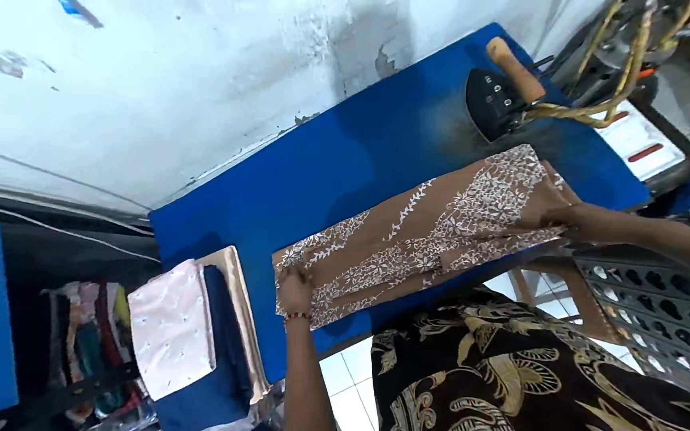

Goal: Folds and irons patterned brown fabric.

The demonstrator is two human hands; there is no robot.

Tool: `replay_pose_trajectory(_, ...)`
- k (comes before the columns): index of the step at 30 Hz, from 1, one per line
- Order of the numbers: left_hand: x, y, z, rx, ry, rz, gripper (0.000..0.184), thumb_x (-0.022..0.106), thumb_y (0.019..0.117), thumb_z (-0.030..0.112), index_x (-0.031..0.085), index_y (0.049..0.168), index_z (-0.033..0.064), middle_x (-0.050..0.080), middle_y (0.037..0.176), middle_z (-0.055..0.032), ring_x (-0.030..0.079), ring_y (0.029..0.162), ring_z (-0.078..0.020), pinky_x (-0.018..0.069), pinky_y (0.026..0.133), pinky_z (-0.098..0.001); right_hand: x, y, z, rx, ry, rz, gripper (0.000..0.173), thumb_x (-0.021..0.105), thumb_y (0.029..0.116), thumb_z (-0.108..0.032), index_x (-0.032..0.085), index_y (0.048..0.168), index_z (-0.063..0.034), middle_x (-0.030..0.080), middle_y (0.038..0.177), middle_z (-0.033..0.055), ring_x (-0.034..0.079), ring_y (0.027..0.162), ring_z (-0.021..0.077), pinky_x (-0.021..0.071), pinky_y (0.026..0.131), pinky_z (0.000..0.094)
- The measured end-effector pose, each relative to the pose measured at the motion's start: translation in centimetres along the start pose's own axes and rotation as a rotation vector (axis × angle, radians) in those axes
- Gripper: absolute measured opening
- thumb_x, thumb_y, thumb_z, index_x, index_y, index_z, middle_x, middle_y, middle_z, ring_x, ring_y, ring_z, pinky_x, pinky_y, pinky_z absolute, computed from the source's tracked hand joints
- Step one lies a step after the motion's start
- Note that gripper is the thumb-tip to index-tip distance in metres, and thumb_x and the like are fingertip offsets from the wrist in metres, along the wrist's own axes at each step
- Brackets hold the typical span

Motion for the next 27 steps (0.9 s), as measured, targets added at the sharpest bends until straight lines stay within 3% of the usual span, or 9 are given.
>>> replay_pose_trajectory(5,-1.7,0.6,-2.5,0.014,-0.337,0.124,0.036,0.055,0.1046,0.011,0.055,0.129,-0.0146,0.065,0.116,-0.0324,0.066,0.109,-0.0411,0.0504,0.099,-0.053,-5.4,1.1,0.3,-0.103,0.136,0.127,0.021,0.065,0.0948,0.007,0.072,0.114,0.0041,0.073,0.102,0.0221,0.07,0.095,0.0361,0.0536,0.091,0.0562)
replay_pose_trajectory(8,-1.5,1.2,-3.1,-0.155,-0.298,0.179,0.038,0.055,0.1047,0.012,0.053,0.134,-0.0127,0.064,0.122,-0.0334,0.063,0.116,-0.0432,0.0472,0.103,-0.0535,-9.1,5.1,4.9,0.035,0.177,0.365,0.017,0.068,0.0997,-0.01,0.071,0.111,0.0031,0.071,0.094,0.0242,0.068,0.088,0.042,0.0519,0.083,0.0662)
replay_pose_trajectory(11,-2.2,-0.3,-0.2,-0.282,-0.122,0.277,0.056,0.064,0.0991,0.015,0.044,0.147,-0.0064,0.054,0.14,-0.0331,0.054,0.13,-0.048,0.0451,0.105,-0.062,-9.9,7.7,9.2,0.21,0.298,0.392,0.028,0.064,0.1031,-0.019,0.069,0.107,0.0083,0.068,0.101,0.0314,0.065,0.096,0.0471,0.0474,0.09,0.0693)
replay_pose_trajectory(13,-2.5,-1.4,4.6,-0.124,-0.028,0.344,0.053,0.065,0.0969,0.014,0.05,0.144,-0.0063,0.047,0.147,-0.0349,0.045,0.137,-0.0527,0.0372,0.107,-0.0686,-8.7,7.0,9.2,0.36,0.587,0.321,0.035,0.053,0.1084,-0.021,0.061,0.119,0.0108,0.064,0.11,0.0293,0.062,0.097,0.0353,0.0503,0.092,0.054)
replay_pose_trajectory(15,-1.3,-1.4,10.4,0.129,0.056,0.259,0.036,0.057,0.0999,0.007,0.061,0.133,-0.0043,0.053,0.142,-0.0321,0.049,0.134,-0.0497,0.0375,0.11,-0.0652,-7.4,6.7,9.9,0.39,0.77,0.323,0.034,0.051,0.1087,-0.027,0.061,0.121,0.004,0.064,0.103,0.0168,0.061,0.086,0.0201,0.0534,0.082,0.0398)
replay_pose_trajectory(17,1.1,-0.3,13.3,0.248,0.131,0.113,0.032,0.05,0.1029,0.004,0.065,0.131,-0.0011,0.055,0.143,-0.0275,0.048,0.138,-0.0453,0.0324,0.115,-0.0633,-6.4,6.2,9.4,0.371,0.758,0.306,0.033,0.053,0.1078,-0.023,0.06,0.124,0.005,0.064,0.108,0.019,0.06,0.091,0.0223,0.0511,0.086,0.0422)
replay_pose_trajectory(19,2.1,0.8,13.2,0.226,0.177,0.05,0.035,0.051,0.1008,0.0,0.064,0.133,0.0004,0.055,0.144,-0.026,0.047,0.139,-0.0436,0.0314,0.116,-0.0629,-6.2,6.1,9.2,0.32,0.622,0.343,0.035,0.065,0.1017,-0.015,0.061,0.122,0.0127,0.063,0.113,0.033,0.061,0.104,0.0416,0.0464,0.096,0.0605)
replay_pose_trajectory(21,1.7,1.5,11.4,0.16,0.229,0.047,0.04,0.054,0.0987,-0.001,0.062,0.138,0.0027,0.055,0.144,-0.0252,0.046,0.14,-0.0439,0.0309,0.115,-0.0643,-6.1,6.3,9.3,0.255,0.496,0.395,0.034,0.073,0.0967,-0.013,0.064,0.119,0.0116,0.065,0.109,0.0348,0.062,0.103,0.0488,0.0453,0.095,0.0684)
replay_pose_trajectory(27,-1.2,1.5,7.1,0.123,0.305,0.089,0.033,0.06,0.1023,0.018,0.066,0.13,0.001,0.061,0.138,-0.0244,0.049,0.137,-0.0441,0.032,0.114,-0.066,-6.5,5.0,8.5,0.026,0.614,0.547,0.02,0.057,0.1037,-0.003,0.061,0.122,0.0055,0.067,0.101,0.0231,0.065,0.088,0.0307,0.0532,0.082,0.0527)
Point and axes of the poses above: each hand's wrist, its own y-axis towards the middle knuckle, its own x-axis out of the palm, z = x × y, the point moved 9 cm from there along y, towards the middle knuckle
